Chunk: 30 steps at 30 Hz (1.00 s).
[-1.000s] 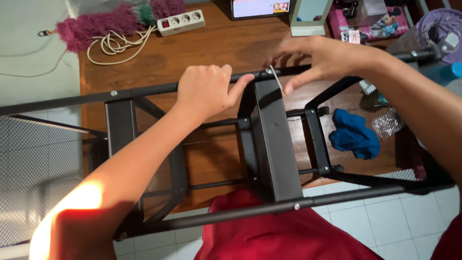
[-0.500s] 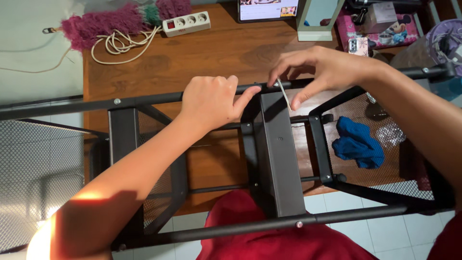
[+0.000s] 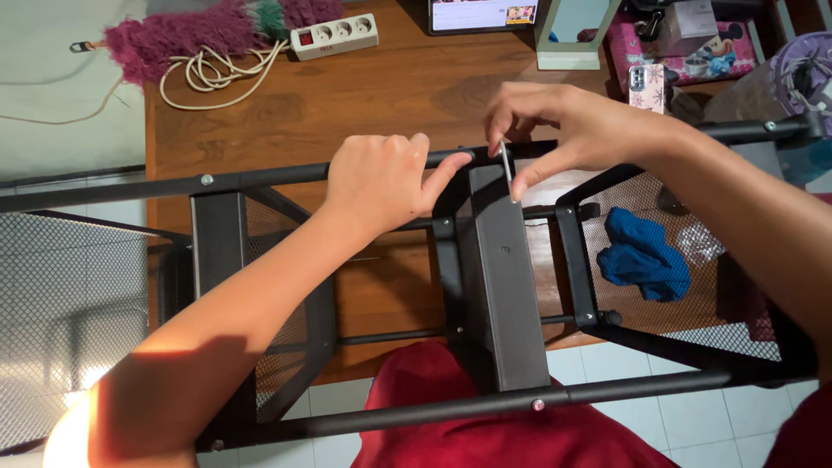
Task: The person uses an Allen key to tighten multiple bolts on the joints of a black metal mesh shelving unit. They work on several connection points, rotating the tool to secure the frame.
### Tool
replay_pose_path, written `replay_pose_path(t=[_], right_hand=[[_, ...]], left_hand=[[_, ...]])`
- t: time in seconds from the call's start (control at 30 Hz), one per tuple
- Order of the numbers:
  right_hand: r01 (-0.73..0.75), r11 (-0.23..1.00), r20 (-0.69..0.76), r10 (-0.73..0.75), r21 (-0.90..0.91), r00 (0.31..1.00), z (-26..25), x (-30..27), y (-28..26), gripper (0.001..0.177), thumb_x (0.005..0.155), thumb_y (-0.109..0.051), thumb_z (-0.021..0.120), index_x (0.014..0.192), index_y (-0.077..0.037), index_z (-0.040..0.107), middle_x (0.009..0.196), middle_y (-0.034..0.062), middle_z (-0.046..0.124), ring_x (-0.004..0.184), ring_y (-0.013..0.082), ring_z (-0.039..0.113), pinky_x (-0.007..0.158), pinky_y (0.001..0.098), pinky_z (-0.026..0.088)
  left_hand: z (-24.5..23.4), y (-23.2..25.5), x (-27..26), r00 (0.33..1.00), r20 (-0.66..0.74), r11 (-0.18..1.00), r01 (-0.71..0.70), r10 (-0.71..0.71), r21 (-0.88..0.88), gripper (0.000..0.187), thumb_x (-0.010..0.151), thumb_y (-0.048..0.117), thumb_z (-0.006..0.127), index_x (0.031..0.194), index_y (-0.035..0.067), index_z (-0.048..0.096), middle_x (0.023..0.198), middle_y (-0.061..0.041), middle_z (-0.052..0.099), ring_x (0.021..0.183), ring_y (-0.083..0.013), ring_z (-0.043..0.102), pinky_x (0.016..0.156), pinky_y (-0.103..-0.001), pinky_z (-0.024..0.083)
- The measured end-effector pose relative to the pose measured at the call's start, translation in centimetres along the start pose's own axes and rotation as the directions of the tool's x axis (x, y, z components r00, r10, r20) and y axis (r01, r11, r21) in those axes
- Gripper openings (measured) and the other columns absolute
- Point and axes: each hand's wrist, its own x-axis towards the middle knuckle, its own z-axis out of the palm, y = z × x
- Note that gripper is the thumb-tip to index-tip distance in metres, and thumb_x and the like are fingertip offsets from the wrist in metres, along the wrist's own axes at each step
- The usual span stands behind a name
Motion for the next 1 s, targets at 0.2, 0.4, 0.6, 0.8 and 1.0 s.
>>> replay_pose_path(t=[0.2, 0.4, 0.6, 0.8, 1.0], right_hand=[[-0.017, 1.000, -0.097, 0.019, 0.022, 0.995, 0.8, -0.5, -0.7, 0.056, 0.072, -0.030, 0.088, 0.115, -0.005, 0.062, 0.111, 0.0016, 0.059, 0.094, 0.0146, 0.060, 0.084, 0.0295, 0.053], [0.115, 0.986, -0.145, -0.132, -0.120, 0.981, 1.1, -0.4, -1.0, 0.048, 0.073, -0.030, 0.090, 0.102, -0.005, 0.061, 0.106, 0.0025, 0.062, 0.094, 0.0151, 0.059, 0.077, 0.0285, 0.052], [0.082, 0.976, -0.262, -0.135, -0.203, 0.956, 2.4, 0.4, -1.1, 0.052, 0.073, -0.033, 0.094, 0.082, -0.005, 0.051, 0.094, 0.0033, 0.057, 0.085, 0.0154, 0.057, 0.069, 0.0287, 0.045], [-0.007, 0.959, -0.393, -0.110, -0.283, 0.913, 4.1, 0.7, -1.1, 0.050, 0.082, -0.031, 0.092, 0.081, -0.002, 0.051, 0.080, 0.0052, 0.052, 0.071, 0.0168, 0.048, 0.062, 0.0307, 0.040], [-0.011, 0.907, -0.431, -0.190, -0.421, 0.882, 4.7, 1.1, -0.9, 0.054, 0.087, -0.031, 0.093, 0.078, -0.001, 0.049, 0.075, 0.0088, 0.046, 0.067, 0.0221, 0.044, 0.059, 0.0351, 0.036]], left_hand=[[0.1, 0.1, -0.1, 1.000, -0.021, 1.000, 0.001, -0.001, 0.012, 0.066, 0.101, 0.059, 0.057, 0.060, 0.008, 0.063, 0.047, -0.012, 0.058, 0.038, -0.0296, 0.057, 0.037, -0.039, 0.044], [0.1, 0.1, -0.1, 1.000, -0.005, 1.000, 0.012, -0.012, 0.022, 0.068, 0.102, 0.060, 0.056, 0.061, 0.007, 0.064, 0.048, -0.012, 0.058, 0.038, -0.0290, 0.057, 0.036, -0.038, 0.044], [0.1, 0.1, -0.2, 1.000, -0.010, 1.000, 0.005, -0.005, 0.012, 0.068, 0.102, 0.060, 0.056, 0.059, 0.007, 0.063, 0.045, -0.011, 0.057, 0.036, -0.0277, 0.055, 0.035, -0.038, 0.042], [0.3, 0.1, -0.3, 0.998, -0.059, 1.000, -0.006, 0.007, 0.016, 0.066, 0.103, 0.058, 0.056, 0.061, 0.008, 0.064, 0.047, -0.011, 0.058, 0.038, -0.0283, 0.056, 0.036, -0.039, 0.043], [0.4, -0.2, -0.1, 0.998, 0.056, 0.999, 0.038, -0.037, -0.009, 0.069, 0.098, 0.065, 0.055, 0.065, 0.006, 0.067, 0.052, -0.013, 0.062, 0.043, -0.0313, 0.062, 0.039, -0.041, 0.048]])
